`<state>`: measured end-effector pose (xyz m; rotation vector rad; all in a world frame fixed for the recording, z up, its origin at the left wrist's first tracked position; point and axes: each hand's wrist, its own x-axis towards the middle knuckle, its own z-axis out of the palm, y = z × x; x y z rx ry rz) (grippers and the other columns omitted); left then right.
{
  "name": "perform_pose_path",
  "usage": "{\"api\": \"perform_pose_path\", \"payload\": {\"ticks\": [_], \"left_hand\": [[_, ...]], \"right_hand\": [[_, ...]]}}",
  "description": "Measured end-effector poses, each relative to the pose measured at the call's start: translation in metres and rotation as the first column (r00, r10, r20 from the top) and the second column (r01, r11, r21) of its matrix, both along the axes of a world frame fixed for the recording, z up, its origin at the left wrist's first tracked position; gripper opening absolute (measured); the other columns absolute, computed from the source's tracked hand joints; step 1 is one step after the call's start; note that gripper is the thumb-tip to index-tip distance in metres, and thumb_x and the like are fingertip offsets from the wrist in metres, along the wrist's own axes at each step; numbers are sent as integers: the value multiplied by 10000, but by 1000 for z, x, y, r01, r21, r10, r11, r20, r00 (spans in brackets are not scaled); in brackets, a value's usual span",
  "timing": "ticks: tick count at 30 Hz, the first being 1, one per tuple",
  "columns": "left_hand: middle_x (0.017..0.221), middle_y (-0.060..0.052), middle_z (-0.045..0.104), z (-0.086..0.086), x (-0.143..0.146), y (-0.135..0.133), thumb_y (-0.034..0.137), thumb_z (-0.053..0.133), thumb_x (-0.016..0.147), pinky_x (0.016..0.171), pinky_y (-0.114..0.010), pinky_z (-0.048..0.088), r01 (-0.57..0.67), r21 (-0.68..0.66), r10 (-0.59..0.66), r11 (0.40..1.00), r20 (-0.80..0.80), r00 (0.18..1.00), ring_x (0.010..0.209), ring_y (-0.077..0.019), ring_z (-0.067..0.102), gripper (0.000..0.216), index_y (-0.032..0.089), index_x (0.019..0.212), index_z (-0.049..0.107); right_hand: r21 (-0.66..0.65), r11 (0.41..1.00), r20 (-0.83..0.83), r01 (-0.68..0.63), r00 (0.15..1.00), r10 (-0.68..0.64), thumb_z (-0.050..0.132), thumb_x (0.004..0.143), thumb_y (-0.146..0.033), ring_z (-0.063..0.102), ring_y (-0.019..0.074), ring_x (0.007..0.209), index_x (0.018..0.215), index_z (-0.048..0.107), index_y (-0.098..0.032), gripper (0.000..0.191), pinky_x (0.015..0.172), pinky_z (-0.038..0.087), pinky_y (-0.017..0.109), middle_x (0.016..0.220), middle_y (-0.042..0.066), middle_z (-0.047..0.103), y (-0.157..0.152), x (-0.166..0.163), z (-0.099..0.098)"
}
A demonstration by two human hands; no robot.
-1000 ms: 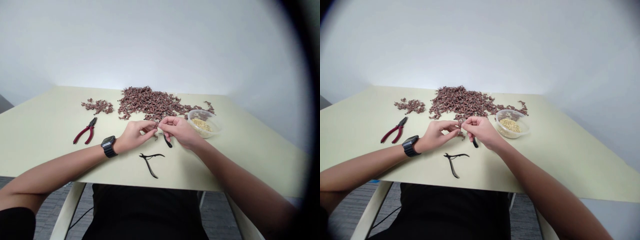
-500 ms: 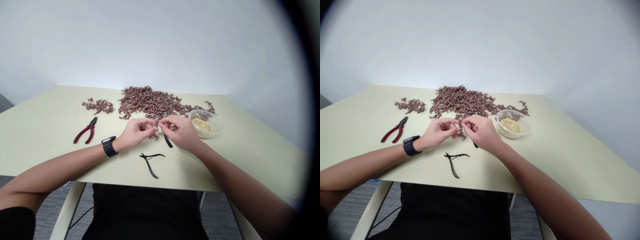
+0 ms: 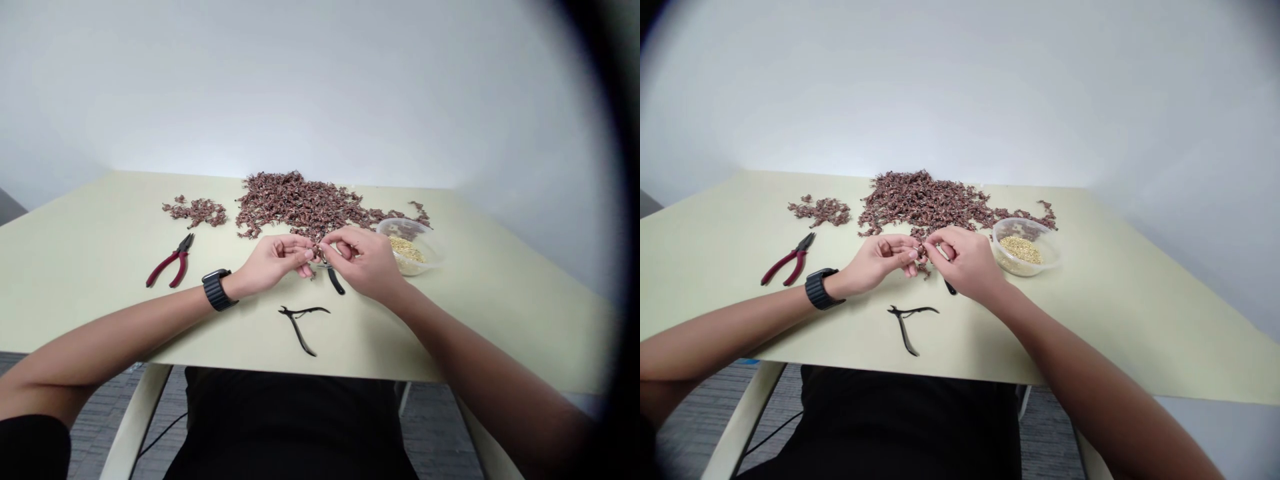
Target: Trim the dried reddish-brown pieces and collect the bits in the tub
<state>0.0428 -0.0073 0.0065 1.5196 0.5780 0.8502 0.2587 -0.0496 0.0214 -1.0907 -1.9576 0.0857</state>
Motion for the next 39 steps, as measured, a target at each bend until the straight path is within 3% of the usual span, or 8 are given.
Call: {"api": "perform_pose_path", "payload": {"ticks": [8, 20, 31, 39], "left_hand": [[913, -93, 749, 0, 0, -1, 375, 780, 900, 719, -244, 610, 32, 24, -32, 999, -10, 999, 738, -131, 723, 332, 91, 1058, 708], [792, -75, 742, 0, 0, -2, 373, 765, 912, 694, -243, 594, 19, 54, -16, 998, -51, 999, 676, -125, 697, 332, 88, 1071, 702], [806, -75, 738, -4, -2, -1, 367, 730, 939, 706, -241, 580, 14, 139, -2, 990, -90, 996, 685, -123, 690, 313, 98, 1097, 696], [809, -71, 724, -5, -2, -3, 362, 718, 943, 683, -225, 551, -1, 165, 27, 986, -157, 987, 659, -102, 642, 309, 95, 1095, 694]], "right_hand": [[-27, 1000, 22, -13, 1000, 14, 629, 935, -241, 523, 151, 607, 895, 716, -220, 98, 627, 407, 301, 619, -22, 488, 2, 2, -3], [10, 999, 92, -40, 995, 39, 614, 928, -181, 505, 133, 589, 868, 692, -203, 101, 611, 389, 285, 622, -25, 484, 0, -1, 2], [31, 998, 148, -53, 988, 48, 599, 931, -150, 521, 139, 608, 868, 659, -198, 99, 635, 397, 284, 665, -8, 563, 0, -1, 0], [137, 986, 380, -98, 924, 39, 474, 1022, -158, 579, 187, 738, 930, 640, -160, 189, 666, 435, 308, 836, 83, 644, 1, 1, -13]]}}
